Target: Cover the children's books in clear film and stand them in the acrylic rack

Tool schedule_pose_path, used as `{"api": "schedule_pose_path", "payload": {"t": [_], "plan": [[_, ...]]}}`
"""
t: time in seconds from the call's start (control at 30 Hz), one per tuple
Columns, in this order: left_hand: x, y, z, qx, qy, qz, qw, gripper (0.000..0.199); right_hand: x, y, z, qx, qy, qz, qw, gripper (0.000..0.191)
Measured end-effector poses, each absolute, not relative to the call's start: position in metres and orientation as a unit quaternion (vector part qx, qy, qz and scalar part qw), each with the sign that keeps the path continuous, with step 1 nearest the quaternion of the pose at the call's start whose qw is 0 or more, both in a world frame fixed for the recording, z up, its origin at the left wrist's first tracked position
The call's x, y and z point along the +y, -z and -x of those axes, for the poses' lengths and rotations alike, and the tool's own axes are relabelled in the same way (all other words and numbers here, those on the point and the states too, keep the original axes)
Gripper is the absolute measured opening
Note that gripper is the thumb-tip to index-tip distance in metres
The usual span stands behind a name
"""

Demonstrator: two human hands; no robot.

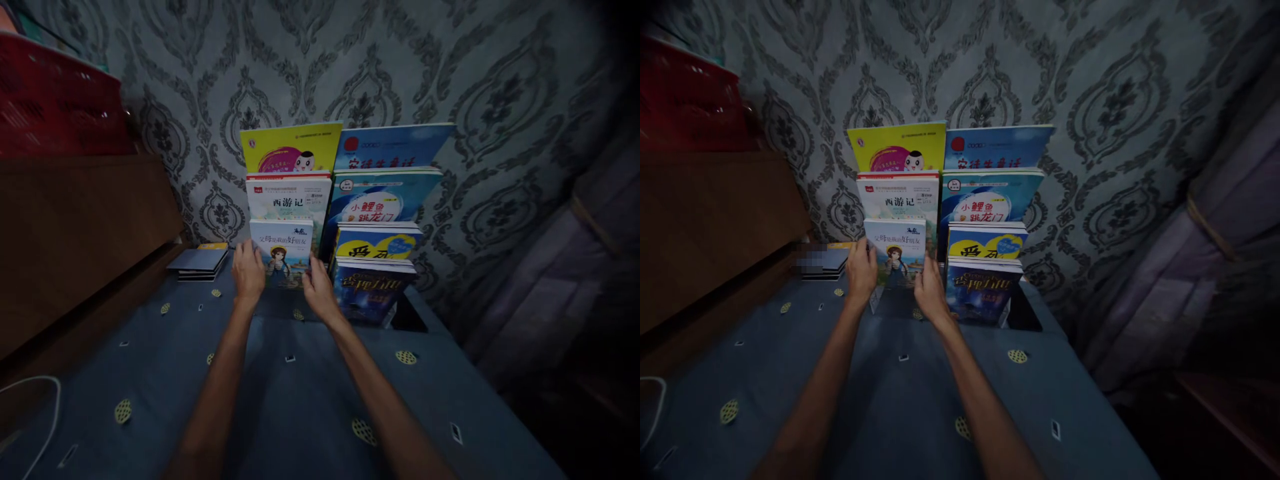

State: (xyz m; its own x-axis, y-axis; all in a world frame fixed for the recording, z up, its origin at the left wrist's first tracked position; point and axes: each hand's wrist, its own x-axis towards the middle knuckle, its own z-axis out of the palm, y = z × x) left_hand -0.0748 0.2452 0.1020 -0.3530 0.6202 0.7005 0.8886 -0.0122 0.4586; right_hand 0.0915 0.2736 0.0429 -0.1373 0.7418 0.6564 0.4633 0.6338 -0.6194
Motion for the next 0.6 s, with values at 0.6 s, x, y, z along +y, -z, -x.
{"api": "schedule_pose_path", "payload": {"t": [0.6], "plan": [[0.25, -0.102, 0.106, -0.6, 0.506, 0.616, 0.064, 0.029, 0.273, -0.056, -0.109, -0.764, -0.116, 0.41, 0.484, 0.048]]}}
